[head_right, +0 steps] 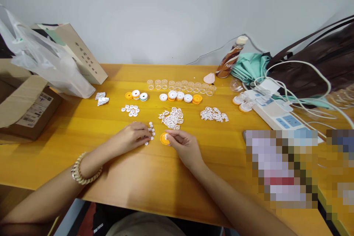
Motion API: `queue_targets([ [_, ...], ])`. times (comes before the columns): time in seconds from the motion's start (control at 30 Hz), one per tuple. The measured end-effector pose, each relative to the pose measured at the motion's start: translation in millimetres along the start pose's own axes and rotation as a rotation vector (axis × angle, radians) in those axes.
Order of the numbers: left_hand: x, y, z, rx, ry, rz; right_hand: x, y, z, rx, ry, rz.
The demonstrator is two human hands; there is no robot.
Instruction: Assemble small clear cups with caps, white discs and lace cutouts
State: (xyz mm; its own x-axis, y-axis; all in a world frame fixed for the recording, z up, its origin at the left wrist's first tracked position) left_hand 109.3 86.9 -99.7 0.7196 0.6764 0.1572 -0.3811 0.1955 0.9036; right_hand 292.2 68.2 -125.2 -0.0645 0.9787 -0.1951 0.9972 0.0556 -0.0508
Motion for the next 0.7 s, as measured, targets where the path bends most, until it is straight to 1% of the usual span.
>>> queue_targets([
  [0.1, -1, -1.1, 0, 0.076, -0.043, -0.015, 0, 0, 1, 0.017, -0.004, -0.011],
  [0.3, -2, -3.2, 4, 0.264, -0.174, -0.001, 1, -1, 2, 0.005, 0.022, -0.023],
  [0.43, -2, -2.1, 5, 0.298, -0.195, 0.035, 1, -1, 4, 0.003, 0.013, -0.035],
  [0.5, -3, 0.7, 8, 0.278, -0.191, 0.079, 1, 0, 3, 0.001, 0.007, -0.031],
  [0.57, -5, 5.0, 15, 0.240, -0.212, 0.161, 1, -1, 2, 0.007, -0.001, -0.032],
  [0.63, -7, 8.6, 26, 0.203, -0.278, 0.245, 1, -2, 2, 0.014, -0.009, -0.042],
  [0.7, -9, 9.5, 38, 0.185, -0.384, 0.297, 0, -3, 2, 0.025, -0.009, -0.053],
])
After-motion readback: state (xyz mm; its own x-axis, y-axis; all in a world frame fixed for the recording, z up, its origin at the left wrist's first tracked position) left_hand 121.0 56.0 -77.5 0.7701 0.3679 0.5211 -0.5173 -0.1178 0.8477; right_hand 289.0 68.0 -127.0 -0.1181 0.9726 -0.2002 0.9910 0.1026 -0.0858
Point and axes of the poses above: each hand's wrist, its own x-axis towards the middle knuckle, its own y-axis out of the back of the hand, z = x × y, the point moved 4 cm from there along x, towards the middle knuckle, and after that the axes turned 3 degrees about -x, right-handed, at the moved point
